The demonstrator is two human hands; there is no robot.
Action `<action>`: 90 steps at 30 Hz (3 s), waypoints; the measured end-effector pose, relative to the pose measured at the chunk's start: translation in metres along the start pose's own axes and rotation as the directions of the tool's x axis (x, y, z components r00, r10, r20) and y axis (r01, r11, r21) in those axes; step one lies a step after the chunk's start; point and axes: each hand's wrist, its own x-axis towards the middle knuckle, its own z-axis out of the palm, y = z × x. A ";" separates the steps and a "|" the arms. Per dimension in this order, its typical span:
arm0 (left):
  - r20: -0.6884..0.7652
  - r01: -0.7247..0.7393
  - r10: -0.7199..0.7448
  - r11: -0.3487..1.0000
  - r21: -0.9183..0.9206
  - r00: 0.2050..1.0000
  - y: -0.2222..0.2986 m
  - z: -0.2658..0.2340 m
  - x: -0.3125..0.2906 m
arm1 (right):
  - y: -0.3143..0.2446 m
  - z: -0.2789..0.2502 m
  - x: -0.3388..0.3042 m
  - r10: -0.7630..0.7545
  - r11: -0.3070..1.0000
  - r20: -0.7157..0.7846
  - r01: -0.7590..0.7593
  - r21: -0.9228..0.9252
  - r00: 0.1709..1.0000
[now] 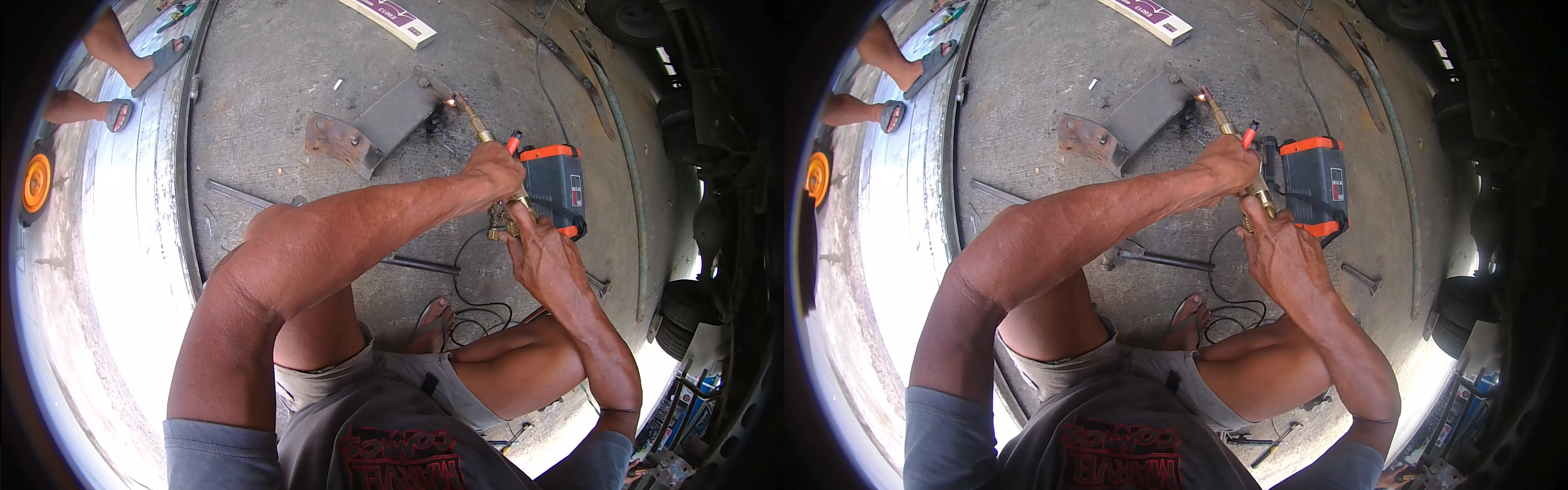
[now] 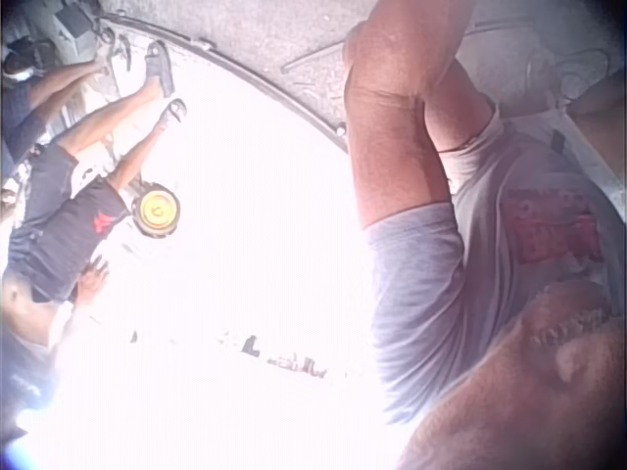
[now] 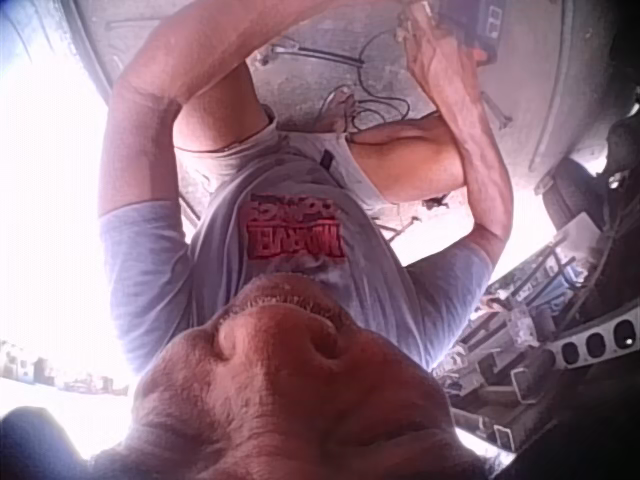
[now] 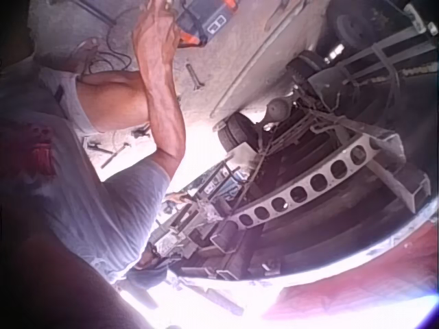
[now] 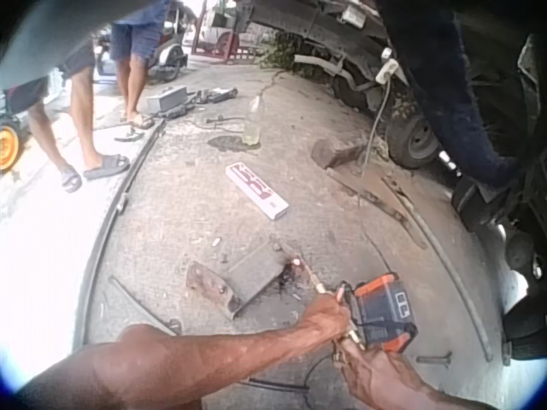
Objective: The person sits on the floor and uses a welding torch to heat and weld a metal plate. They repeatedly ignite the torch, apply the flame to the metal, and use a hammer and chisel to adjust the workpiece between welding passes.
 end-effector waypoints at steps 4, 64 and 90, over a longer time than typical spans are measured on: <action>-0.013 -0.034 0.034 0.999 0.027 0.999 -0.008 -0.001 0.005 | -0.002 -0.002 0.002 -0.009 1.000 -0.003 0.009 -0.011 1.000; -0.003 -0.028 0.029 0.992 0.126 1.000 0.012 -0.009 -0.016 | -0.010 -0.011 0.002 0.076 0.995 0.075 -0.081 0.055 0.994; -0.140 0.201 -0.187 0.975 0.094 0.972 0.037 -0.019 -0.033 | -0.003 -0.004 -0.002 0.042 0.999 -0.009 -0.042 0.030 0.999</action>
